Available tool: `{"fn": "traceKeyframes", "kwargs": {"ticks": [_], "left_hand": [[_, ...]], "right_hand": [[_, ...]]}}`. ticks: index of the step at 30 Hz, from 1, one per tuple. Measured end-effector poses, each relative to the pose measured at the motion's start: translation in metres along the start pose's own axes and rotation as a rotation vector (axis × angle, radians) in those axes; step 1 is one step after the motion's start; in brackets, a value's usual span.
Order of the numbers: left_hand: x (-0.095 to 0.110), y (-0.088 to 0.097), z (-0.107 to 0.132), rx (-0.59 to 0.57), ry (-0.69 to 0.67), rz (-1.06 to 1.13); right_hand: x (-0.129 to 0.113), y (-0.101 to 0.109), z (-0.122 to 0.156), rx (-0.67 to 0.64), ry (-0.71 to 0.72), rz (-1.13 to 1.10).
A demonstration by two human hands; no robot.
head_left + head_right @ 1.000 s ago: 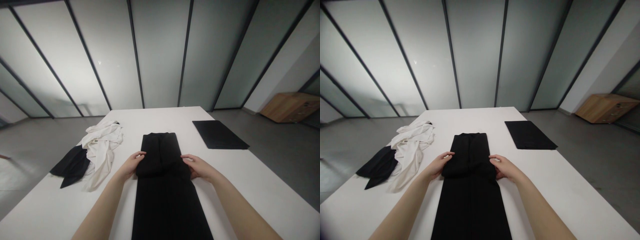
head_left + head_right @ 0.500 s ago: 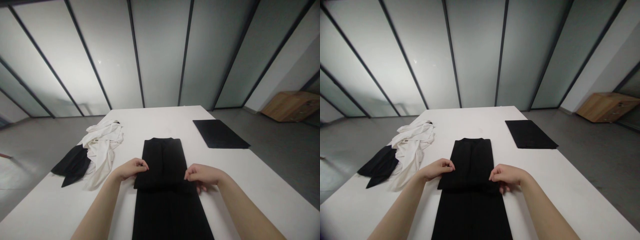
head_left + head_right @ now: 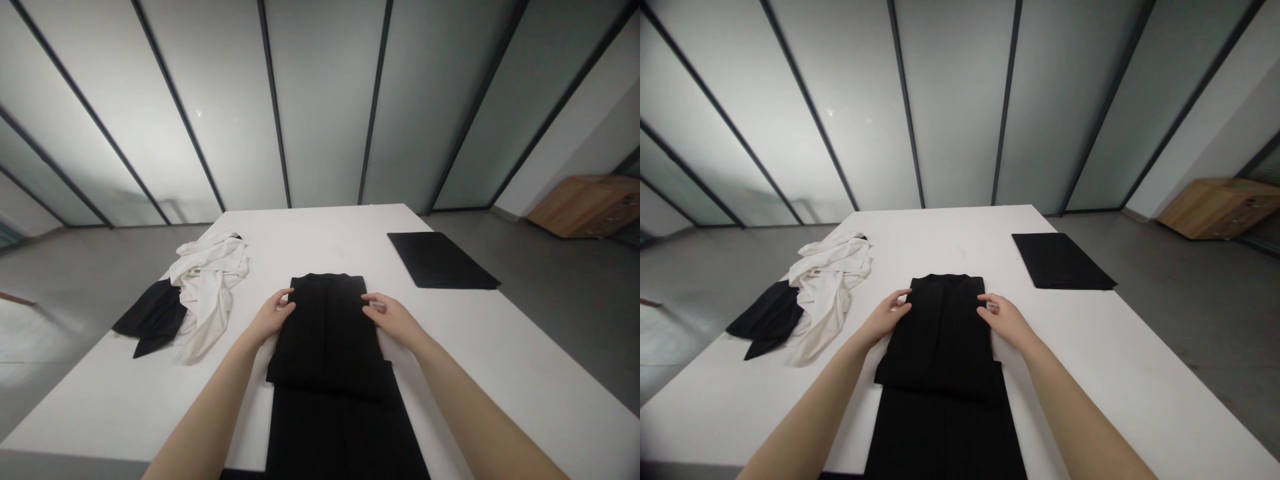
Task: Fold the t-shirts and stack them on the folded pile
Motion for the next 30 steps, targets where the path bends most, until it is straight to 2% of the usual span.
{"fn": "traceKeyframes", "kwargs": {"ticks": [2, 6, 12, 15, 19, 26, 28, 30], "left_hand": [[0.001, -0.002, -0.002, 0.031, -0.049, -0.024], [0.001, -0.008, -0.003, -0.035, -0.045, -0.022], [0.008, -0.018, 0.007, -0.289, 0.063, 0.028], [0.003, -0.019, 0.013, -0.379, 0.171, 0.060], [-0.002, -0.015, 0.015, -0.360, 0.245, 0.152], [-0.009, 0.003, 0.008, -0.121, 0.297, 0.492], [-0.012, 0.007, 0.007, -0.109, 0.315, 0.587], [-0.014, 0.008, 0.008, -0.152, 0.333, 0.649]], "right_hand": [[-0.004, -0.007, 0.001, -0.029, 0.002, -0.034], [0.000, -0.014, 0.005, -0.086, -0.137, -0.156], [0.009, -0.026, 0.023, -0.424, -0.381, -0.220], [0.010, -0.023, 0.029, -0.482, -0.397, -0.269], [0.009, -0.018, 0.023, -0.362, -0.362, -0.498], [0.003, -0.022, 0.004, -0.153, -0.315, -0.909], [0.003, -0.020, 0.002, -0.113, -0.319, -0.948], [0.005, -0.016, 0.004, -0.092, -0.337, -0.919]]}}
Point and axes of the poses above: each hand's wrist, its own z-axis away from the middle knuckle, its own y-axis out of the back of the hand, x = y × z, the point moved 8 cm from there along -z, towards the middle knuckle, and after that the axes turned 11 degrees about -x, right-handed, at the moved point
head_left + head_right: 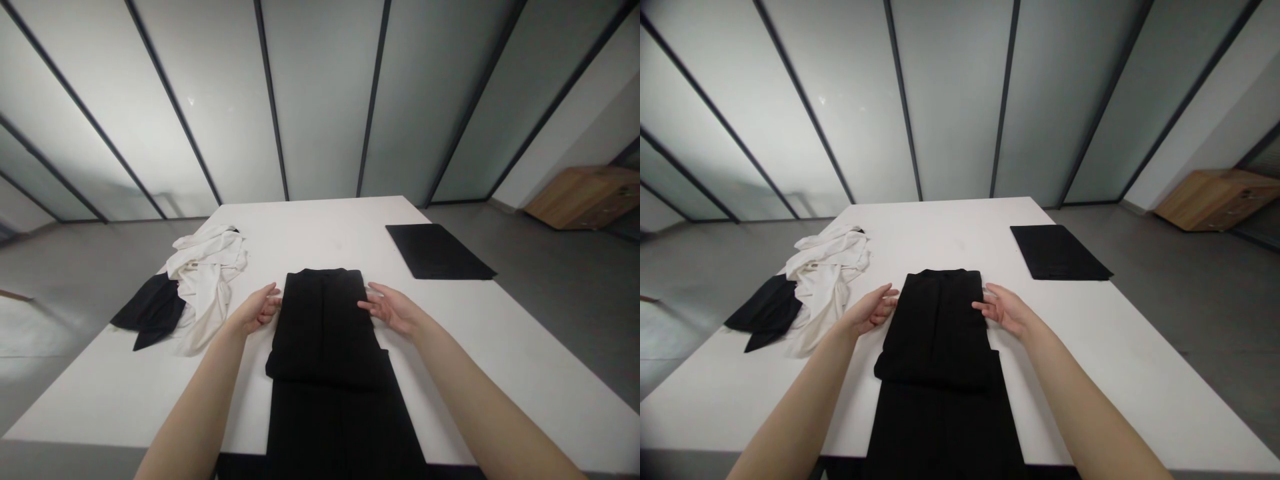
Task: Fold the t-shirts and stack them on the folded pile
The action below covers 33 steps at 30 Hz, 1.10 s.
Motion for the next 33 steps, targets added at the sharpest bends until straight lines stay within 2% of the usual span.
{"fn": "traceKeyframes", "kwargs": {"ticks": [3, 7, 10, 13, 16, 22, 29, 33], "left_hand": [[-0.004, -0.003, 0.002, -0.108, 0.080, 0.030], [-0.010, -0.012, 0.004, -0.228, 0.169, 0.187], [-0.012, -0.026, 0.001, -0.331, 0.175, 0.377], [-0.013, -0.038, -0.008, -0.397, 0.114, 0.492], [-0.019, -0.041, -0.019, -0.385, 0.058, 0.472], [-0.023, -0.042, -0.026, -0.357, 0.002, 0.467], [-0.020, -0.037, -0.024, -0.197, -0.048, 0.352], [-0.009, -0.040, -0.020, -0.127, -0.193, 0.245]], "right_hand": [[0.003, 0.010, 0.004, 0.002, -0.078, 0.143], [0.012, 0.016, 0.012, -0.101, -0.224, 0.268], [0.014, 0.004, 0.014, -0.184, -0.224, 0.170], [0.020, -0.020, 0.010, -0.306, -0.230, -0.009], [0.026, -0.034, -0.001, -0.367, -0.209, -0.155], [0.032, -0.030, -0.017, -0.395, -0.143, -0.274], [0.026, -0.031, -0.011, -0.255, -0.045, -0.210], [0.017, -0.033, -0.012, -0.178, 0.102, -0.091]]}}
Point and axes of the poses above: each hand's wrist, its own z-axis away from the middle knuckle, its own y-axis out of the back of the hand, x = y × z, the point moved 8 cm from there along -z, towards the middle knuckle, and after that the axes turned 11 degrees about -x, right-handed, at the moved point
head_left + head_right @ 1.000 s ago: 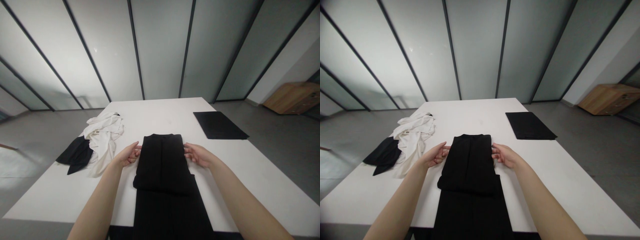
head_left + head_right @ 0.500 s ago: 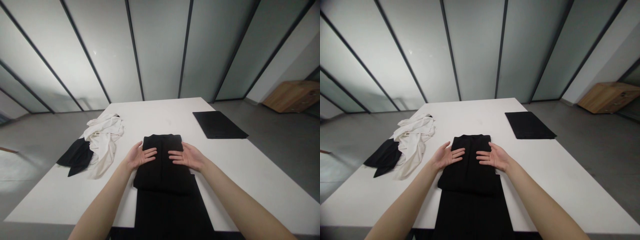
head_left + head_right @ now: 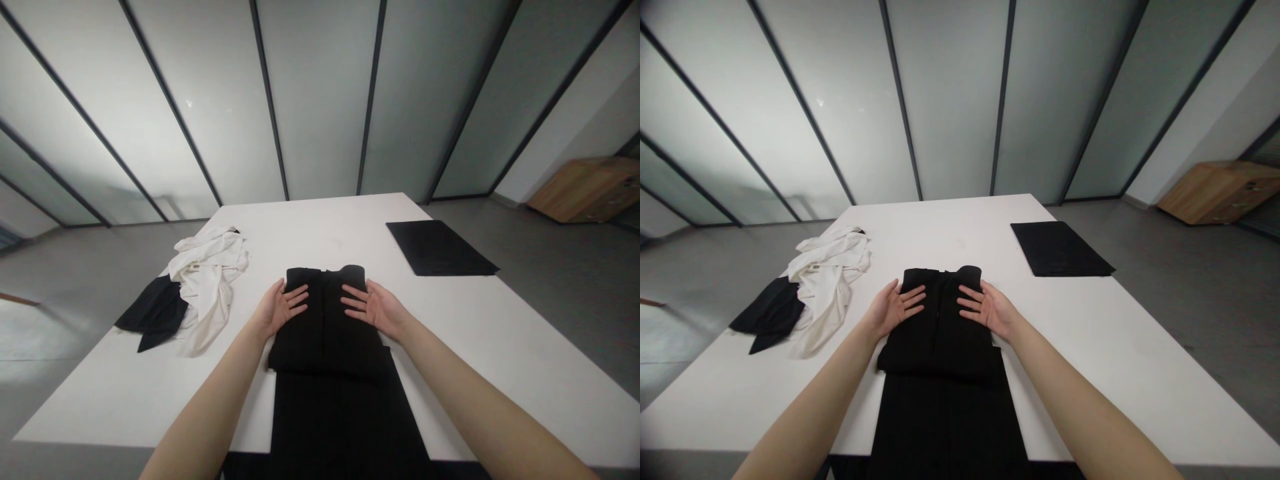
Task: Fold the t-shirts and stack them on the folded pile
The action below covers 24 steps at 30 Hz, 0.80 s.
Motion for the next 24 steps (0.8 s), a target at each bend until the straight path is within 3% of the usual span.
{"fn": "traceKeyframes", "kwargs": {"ticks": [5, 8, 10, 12, 16, 20, 24], "left_hand": [[0.030, -0.002, 0.012, 0.053, -0.358, -0.112], [0.038, 0.003, 0.021, 0.079, -0.345, -0.293], [0.040, 0.007, 0.024, 0.097, -0.267, -0.424], [0.037, 0.012, 0.025, 0.111, -0.158, -0.508], [0.026, 0.021, 0.025, 0.209, -0.037, -0.483], [0.017, 0.025, 0.020, 0.344, -0.072, -0.371], [0.001, 0.019, 0.009, 0.201, 0.053, -0.289]], "right_hand": [[-0.033, -0.001, 0.011, 0.028, 0.463, 0.333], [-0.048, -0.001, 0.026, 0.087, 0.570, 0.645], [-0.051, 0.003, 0.030, 0.124, 0.493, 0.780], [-0.045, 0.010, 0.028, 0.127, 0.315, 0.795], [-0.019, 0.020, 0.025, 0.115, -0.043, 0.569], [-0.017, 0.014, 0.023, 0.123, -0.015, 0.359], [-0.012, 0.005, 0.019, 0.066, -0.015, 0.335]]}}
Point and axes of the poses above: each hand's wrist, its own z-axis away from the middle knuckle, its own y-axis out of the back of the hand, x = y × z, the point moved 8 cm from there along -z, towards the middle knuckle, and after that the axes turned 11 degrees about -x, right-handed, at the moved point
